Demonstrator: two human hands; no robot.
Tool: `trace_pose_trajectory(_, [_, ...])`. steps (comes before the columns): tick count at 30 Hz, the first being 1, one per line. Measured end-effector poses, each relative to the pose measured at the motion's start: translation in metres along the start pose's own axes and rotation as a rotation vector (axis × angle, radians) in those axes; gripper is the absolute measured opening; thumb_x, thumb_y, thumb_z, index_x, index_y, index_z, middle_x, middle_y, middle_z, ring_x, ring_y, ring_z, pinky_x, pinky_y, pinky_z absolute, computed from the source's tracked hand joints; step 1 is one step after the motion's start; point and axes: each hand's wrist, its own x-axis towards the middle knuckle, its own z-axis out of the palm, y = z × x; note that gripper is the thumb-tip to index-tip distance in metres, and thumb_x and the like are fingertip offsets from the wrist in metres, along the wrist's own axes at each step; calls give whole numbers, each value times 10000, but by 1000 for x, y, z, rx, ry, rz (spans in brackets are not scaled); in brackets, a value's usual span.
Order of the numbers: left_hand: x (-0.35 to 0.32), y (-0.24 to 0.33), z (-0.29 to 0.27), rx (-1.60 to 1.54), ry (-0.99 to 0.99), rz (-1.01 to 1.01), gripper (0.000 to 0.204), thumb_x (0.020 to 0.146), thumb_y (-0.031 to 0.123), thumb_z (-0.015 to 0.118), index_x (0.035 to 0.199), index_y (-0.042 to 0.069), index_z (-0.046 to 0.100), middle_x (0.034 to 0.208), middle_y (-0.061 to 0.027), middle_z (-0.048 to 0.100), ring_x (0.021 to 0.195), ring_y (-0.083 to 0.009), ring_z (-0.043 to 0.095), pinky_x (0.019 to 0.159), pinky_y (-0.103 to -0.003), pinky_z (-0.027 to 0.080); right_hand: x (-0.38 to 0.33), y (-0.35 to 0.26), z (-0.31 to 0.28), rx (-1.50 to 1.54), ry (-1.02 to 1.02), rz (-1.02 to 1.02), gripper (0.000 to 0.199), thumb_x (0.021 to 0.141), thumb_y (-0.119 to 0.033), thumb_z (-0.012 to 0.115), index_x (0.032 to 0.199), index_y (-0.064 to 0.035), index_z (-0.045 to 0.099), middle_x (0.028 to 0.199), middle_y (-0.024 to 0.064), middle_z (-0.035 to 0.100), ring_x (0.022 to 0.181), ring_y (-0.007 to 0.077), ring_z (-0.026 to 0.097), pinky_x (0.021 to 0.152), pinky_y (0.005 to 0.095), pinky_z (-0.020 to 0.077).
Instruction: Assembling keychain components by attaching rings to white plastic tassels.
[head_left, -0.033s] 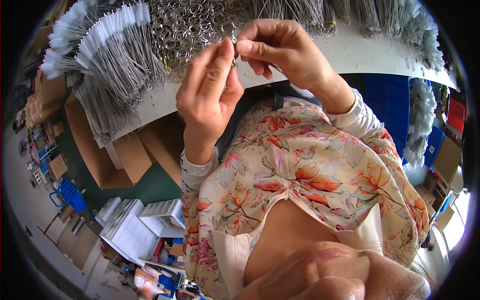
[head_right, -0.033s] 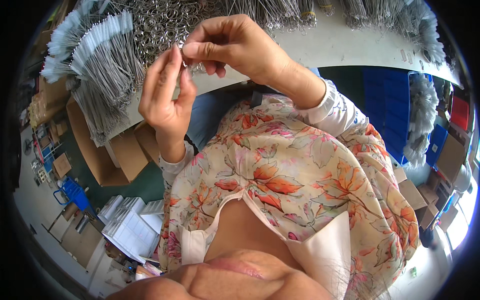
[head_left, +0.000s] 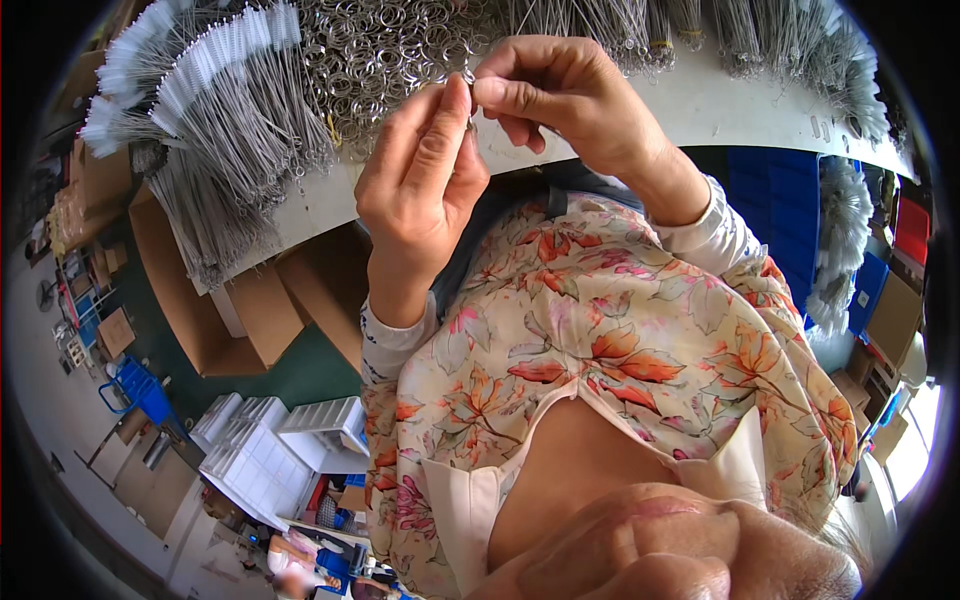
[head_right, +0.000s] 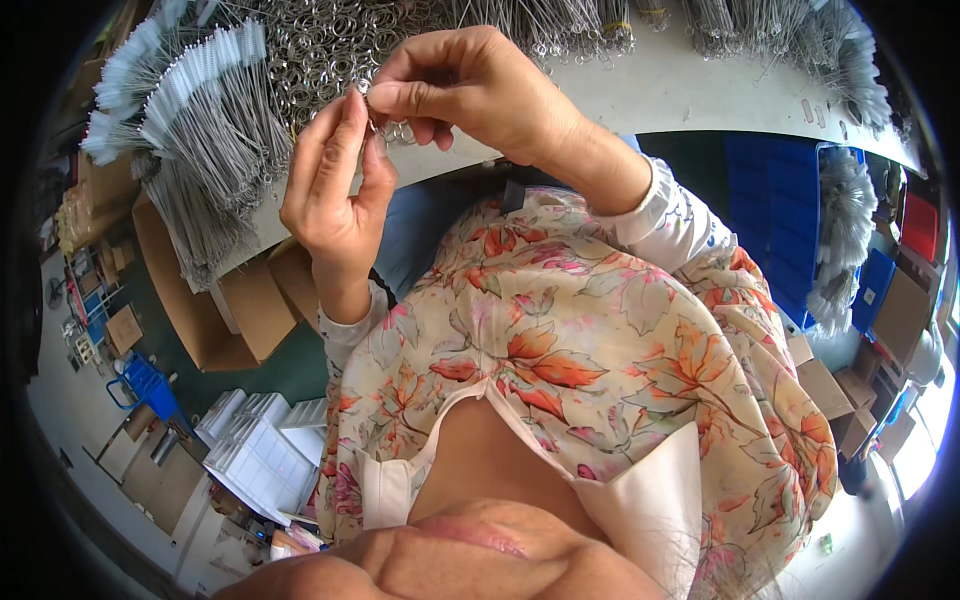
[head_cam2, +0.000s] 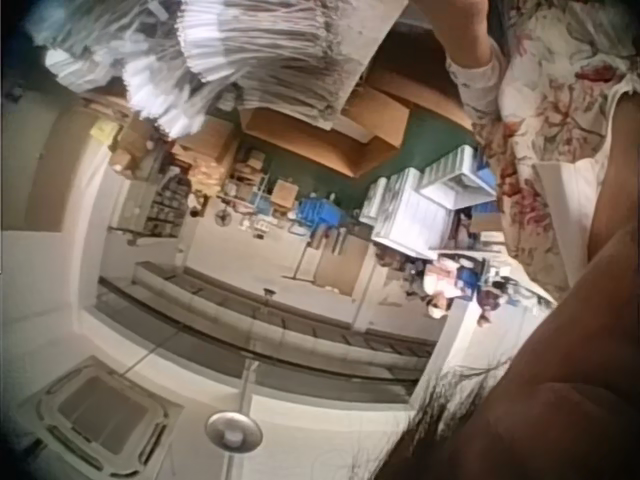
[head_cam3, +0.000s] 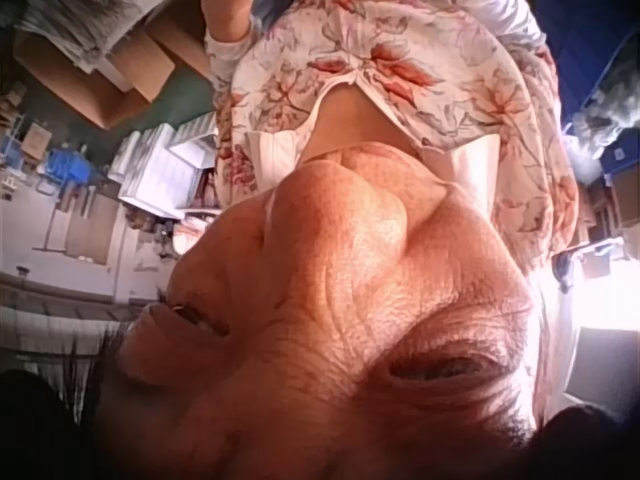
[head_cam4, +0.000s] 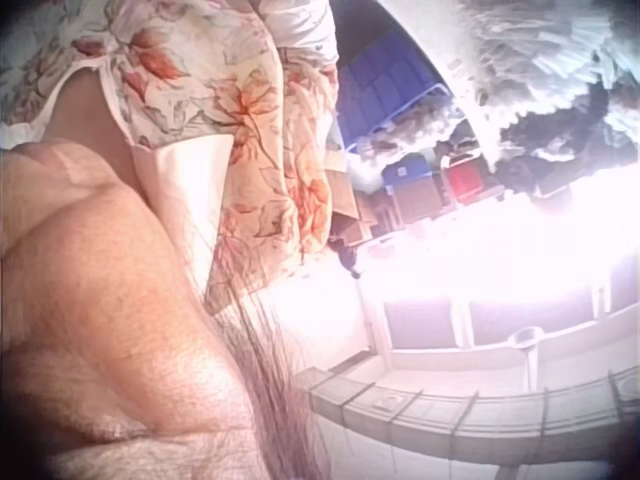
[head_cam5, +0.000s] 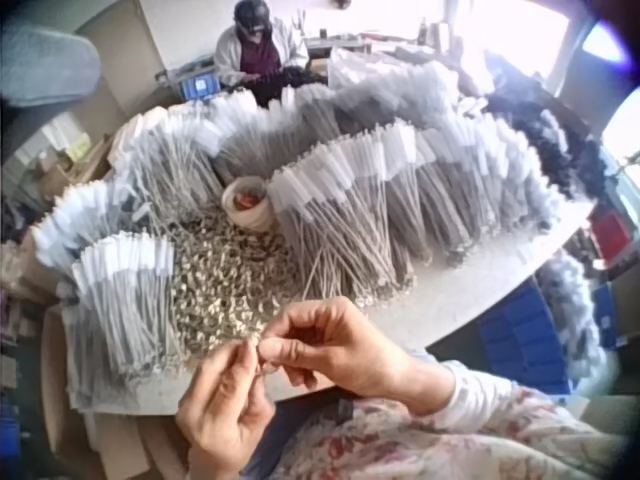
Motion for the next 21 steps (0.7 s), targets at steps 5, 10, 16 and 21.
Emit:
trace_pose_trajectory(5, [-6, 8, -8, -520, 41, -437, 316, 739, -92, 607, 1051, -42, 613, 1019, -138, 602, 849, -173, 627, 721, -269, 546, 0, 1, 2, 131, -34, 89, 176, 853, -208, 624, 881, -35, 645, 716, -11, 605, 587, 44, 525, 491, 179, 406])
trace_pose_trajectory(10, [-3, 6, -11, -579, 52, -463, 300, 742, -95, 607, 1039, -56, 612, 1017, -141, 603, 854, -182, 634, 731, -261, 550, -2, 2, 3, 223, -64, 136, 173, 852, -210, 626, 887, -42, 649, 731, -1, 620, 594, 52, 541, 495, 185, 415])
trace_pose_trajectory(16, [7, 0, -21, -468, -60, -424, 294, 738, -106, 596, 1025, -47, 624, 964, -120, 632, 824, -136, 629, 702, -231, 544, 3, -3, -1, -142, -130, 94, 165, 852, -187, 625, 872, -25, 649, 700, 0, 613, 575, 57, 558, 490, 189, 432])
trace_pose_trajectory(21, [15, -10, -31, -643, -228, -523, 272, 765, -106, 558, 1026, -59, 618, 964, -117, 634, 778, -113, 612, 681, -222, 535, 4, -10, -3, -411, -163, 111, 148, 859, -165, 616, 858, -17, 617, 671, 4, 593, 541, 51, 554, 448, 173, 420])
